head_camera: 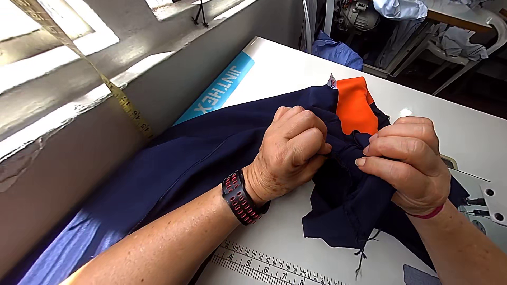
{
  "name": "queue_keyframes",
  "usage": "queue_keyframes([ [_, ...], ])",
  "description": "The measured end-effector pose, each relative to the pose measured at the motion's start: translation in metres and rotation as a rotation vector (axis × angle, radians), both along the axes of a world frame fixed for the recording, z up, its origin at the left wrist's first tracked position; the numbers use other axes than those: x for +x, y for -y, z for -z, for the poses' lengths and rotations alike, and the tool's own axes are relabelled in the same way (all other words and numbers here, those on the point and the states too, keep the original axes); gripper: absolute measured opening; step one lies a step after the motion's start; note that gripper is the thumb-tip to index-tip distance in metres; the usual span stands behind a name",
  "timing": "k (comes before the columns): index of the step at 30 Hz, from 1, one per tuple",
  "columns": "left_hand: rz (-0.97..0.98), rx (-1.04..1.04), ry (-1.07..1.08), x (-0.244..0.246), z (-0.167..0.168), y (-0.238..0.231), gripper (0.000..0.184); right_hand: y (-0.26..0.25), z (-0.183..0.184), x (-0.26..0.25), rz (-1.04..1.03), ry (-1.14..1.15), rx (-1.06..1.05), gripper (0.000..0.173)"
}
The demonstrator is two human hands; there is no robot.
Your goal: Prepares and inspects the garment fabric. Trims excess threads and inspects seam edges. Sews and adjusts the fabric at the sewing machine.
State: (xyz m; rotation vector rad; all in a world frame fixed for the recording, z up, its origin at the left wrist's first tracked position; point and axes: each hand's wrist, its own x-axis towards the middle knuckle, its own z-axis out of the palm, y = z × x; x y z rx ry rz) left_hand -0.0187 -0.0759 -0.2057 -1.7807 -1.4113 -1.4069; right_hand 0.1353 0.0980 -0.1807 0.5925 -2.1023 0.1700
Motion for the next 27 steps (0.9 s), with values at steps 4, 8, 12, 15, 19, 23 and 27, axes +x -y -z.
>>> queue_keyframes([
  [4, 0.014, 0.001, -0.008, -0.002, 0.002, -0.001, 0.01, -0.001, 0.0, -0.001, 0.003, -0.006, 0.007, 0.009],
  [8, 0.135, -0.116, 0.217, -0.001, -0.001, -0.003, 0.009, 0.003, -0.001, -0.003, -0.067, 0.195, -0.503, 0.01],
  [12, 0.283, -0.378, 0.629, 0.001, -0.004, -0.002, 0.007, 0.006, -0.006, 0.0, -0.02, 0.525, -1.487, 0.03],
  [15, 0.335, -0.49, 0.851, 0.001, -0.007, 0.0, 0.02, 0.002, -0.003, -0.011, 0.04, 0.541, -1.636, 0.036],
  [19, 0.347, -0.532, 1.034, 0.001, -0.011, 0.0, 0.027, 0.001, -0.001, -0.013, -0.044, 0.544, -1.651, 0.037],
  [23, 0.298, -0.531, 0.986, 0.0, -0.008, -0.002, 0.025, -0.001, -0.002, -0.014, -0.077, 0.533, -1.654, 0.037],
  [27, 0.27, -0.512, 1.0, -0.001, -0.009, -0.005, 0.01, -0.002, -0.005, -0.015, -0.098, 0.528, -1.649, 0.035],
])
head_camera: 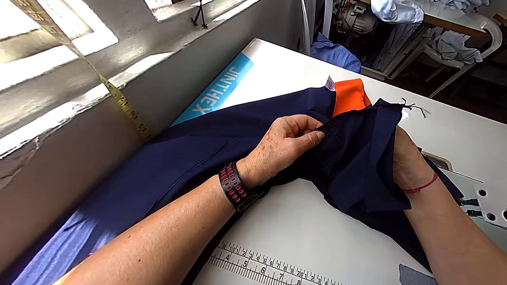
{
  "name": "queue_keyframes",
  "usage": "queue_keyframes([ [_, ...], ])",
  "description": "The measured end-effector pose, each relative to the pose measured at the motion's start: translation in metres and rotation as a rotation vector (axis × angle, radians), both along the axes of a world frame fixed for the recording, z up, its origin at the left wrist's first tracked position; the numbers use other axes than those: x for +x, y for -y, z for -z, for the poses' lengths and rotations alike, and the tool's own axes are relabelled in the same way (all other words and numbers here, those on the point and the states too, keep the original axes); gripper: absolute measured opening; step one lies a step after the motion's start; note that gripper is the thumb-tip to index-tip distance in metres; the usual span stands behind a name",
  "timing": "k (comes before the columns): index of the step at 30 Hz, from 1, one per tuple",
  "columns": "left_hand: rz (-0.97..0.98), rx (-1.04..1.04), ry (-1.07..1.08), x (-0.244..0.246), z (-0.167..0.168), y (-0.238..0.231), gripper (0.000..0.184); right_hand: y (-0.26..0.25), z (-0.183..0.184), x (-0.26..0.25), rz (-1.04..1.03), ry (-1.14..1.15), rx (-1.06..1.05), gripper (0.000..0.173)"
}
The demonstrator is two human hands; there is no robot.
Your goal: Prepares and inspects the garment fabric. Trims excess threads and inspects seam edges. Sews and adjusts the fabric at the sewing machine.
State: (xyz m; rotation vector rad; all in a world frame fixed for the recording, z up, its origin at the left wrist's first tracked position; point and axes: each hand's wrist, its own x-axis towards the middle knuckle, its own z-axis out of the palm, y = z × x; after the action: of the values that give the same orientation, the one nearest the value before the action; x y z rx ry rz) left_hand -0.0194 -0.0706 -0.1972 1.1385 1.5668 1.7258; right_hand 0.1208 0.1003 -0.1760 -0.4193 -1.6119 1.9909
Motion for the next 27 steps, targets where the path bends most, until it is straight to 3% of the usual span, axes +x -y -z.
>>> queue_keyframes([
  [8, -0.042, 0.048, -0.099, -0.005, 0.016, -0.004, 0.017, -0.004, 0.011, -0.004, 0.057, 0.05, 0.13, 0.025],
  [16, 0.005, 0.141, -0.047, 0.001, 0.0, 0.003, 0.015, -0.014, -0.026, 0.014, 0.111, 0.115, 0.098, 0.017],
  [18, -0.027, 0.176, -0.071, -0.001, 0.007, -0.001, 0.013, -0.02, -0.043, 0.02, 0.226, 0.104, 0.077, 0.015],
  [21, -0.064, 0.194, -0.065, -0.004, 0.013, -0.005, 0.012, -0.035, -0.069, 0.022, 0.598, -0.084, 0.126, 0.015],
  [24, -0.118, 0.121, 0.015, -0.001, 0.011, -0.004, 0.013, -0.024, -0.075, 0.035, 0.831, -0.136, 0.636, 0.03],
  [25, -0.131, 0.112, 0.036, -0.001, 0.01, -0.004, 0.013, -0.011, -0.069, 0.039, 0.798, -0.176, 0.875, 0.033],
  [27, -0.14, 0.119, 0.049, 0.0, 0.008, -0.003, 0.013, 0.025, -0.049, 0.044, 0.474, -0.266, 1.281, 0.025],
])
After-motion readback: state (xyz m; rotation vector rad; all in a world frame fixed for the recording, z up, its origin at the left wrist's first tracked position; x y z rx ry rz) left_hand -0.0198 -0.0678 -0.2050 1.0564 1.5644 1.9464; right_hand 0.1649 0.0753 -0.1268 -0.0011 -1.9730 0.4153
